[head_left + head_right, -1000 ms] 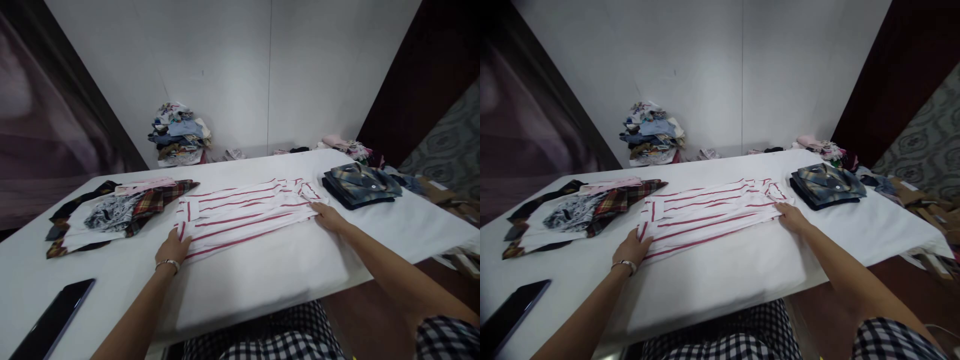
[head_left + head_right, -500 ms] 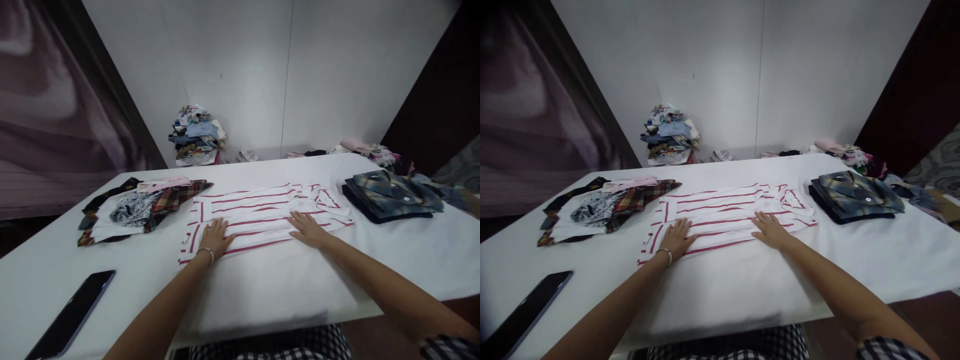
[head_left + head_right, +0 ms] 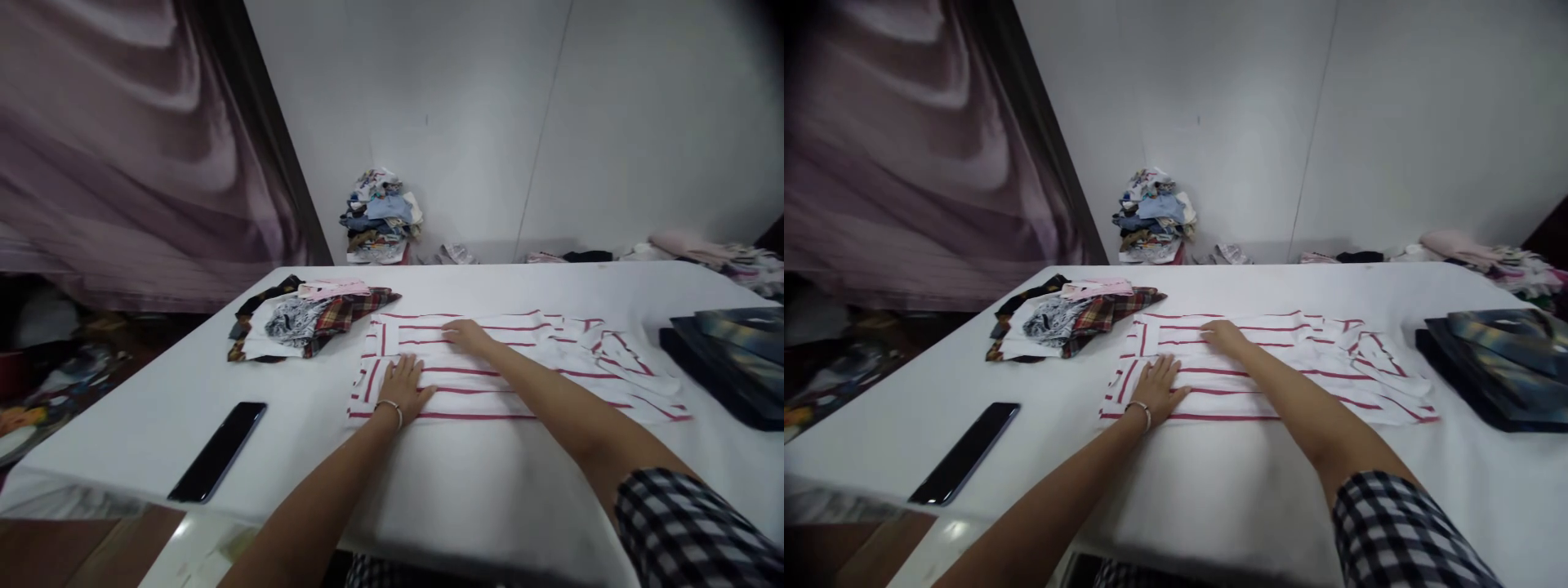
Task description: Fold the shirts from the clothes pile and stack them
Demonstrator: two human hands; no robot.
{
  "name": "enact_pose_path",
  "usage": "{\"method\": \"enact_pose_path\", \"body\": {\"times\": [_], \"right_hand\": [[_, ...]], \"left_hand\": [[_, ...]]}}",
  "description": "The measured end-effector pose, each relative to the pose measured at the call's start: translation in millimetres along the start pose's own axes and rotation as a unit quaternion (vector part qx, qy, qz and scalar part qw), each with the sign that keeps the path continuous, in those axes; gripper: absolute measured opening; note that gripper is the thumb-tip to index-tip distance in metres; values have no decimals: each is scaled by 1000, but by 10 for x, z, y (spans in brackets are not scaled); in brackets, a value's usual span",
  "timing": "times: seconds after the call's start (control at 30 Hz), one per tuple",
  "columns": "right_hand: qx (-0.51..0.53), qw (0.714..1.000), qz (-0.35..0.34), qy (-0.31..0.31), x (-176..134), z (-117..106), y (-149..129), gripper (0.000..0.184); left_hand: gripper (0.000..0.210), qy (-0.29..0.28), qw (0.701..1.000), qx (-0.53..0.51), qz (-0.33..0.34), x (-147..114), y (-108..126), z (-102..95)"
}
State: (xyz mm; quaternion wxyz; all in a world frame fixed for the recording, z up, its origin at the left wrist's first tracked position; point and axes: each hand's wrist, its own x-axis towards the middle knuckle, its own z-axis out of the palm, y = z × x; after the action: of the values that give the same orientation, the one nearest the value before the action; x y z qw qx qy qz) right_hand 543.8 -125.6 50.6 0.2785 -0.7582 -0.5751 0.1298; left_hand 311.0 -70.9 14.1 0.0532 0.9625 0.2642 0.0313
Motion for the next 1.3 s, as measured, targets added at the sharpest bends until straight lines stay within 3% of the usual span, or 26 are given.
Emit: {"method": "enact_pose_path", "body": {"times": [0.17,0.33,0.43,0.53,0.63,0.73,0.8,0.87,0.97,1.07,1.17,1.3], "right_hand": [[-143,982,-72,-102,362,555,-775,40],[-176,979,-53,-92,412,668,-873,24],[-171,981,-17,-94,640,409,-782,19],[-152,986,25,-68,1074,-122,-687,19],[-124,991,56,17,1476,-689,-571,43],[-14,983,62,174,1576,-994,-390,61],[91,970,49,220,1430,-1028,-202,62],[109,977,63,171,1144,-1004,49,53],[-53,983,149,92,567,-1010,505,36],[-204,950,232,44,-9,-1099,939,43],[-246,922,298,22,-402,-1167,1250,51],[-231,914,330,43,-519,-1181,1492,32]], "left_hand": [[63,39,998,-47,10,-51,10,-35],[61,51,996,-69,20,-65,3,-6],[67,42,997,-70,16,-65,-5,26],[68,48,996,-71,21,-71,-9,44],[68,50,996,-70,23,-73,-12,46],[66,51,996,-67,22,-64,-18,42],[65,51,996,-67,23,-53,-21,32],[64,47,996,-73,22,-43,-20,16],[62,33,996,-85,13,-27,-14,-8],[61,31,996,-85,2,-8,-17,-3],[63,49,996,-79,-6,13,-32,31],[74,86,994,-65,-16,35,-56,71]]}}
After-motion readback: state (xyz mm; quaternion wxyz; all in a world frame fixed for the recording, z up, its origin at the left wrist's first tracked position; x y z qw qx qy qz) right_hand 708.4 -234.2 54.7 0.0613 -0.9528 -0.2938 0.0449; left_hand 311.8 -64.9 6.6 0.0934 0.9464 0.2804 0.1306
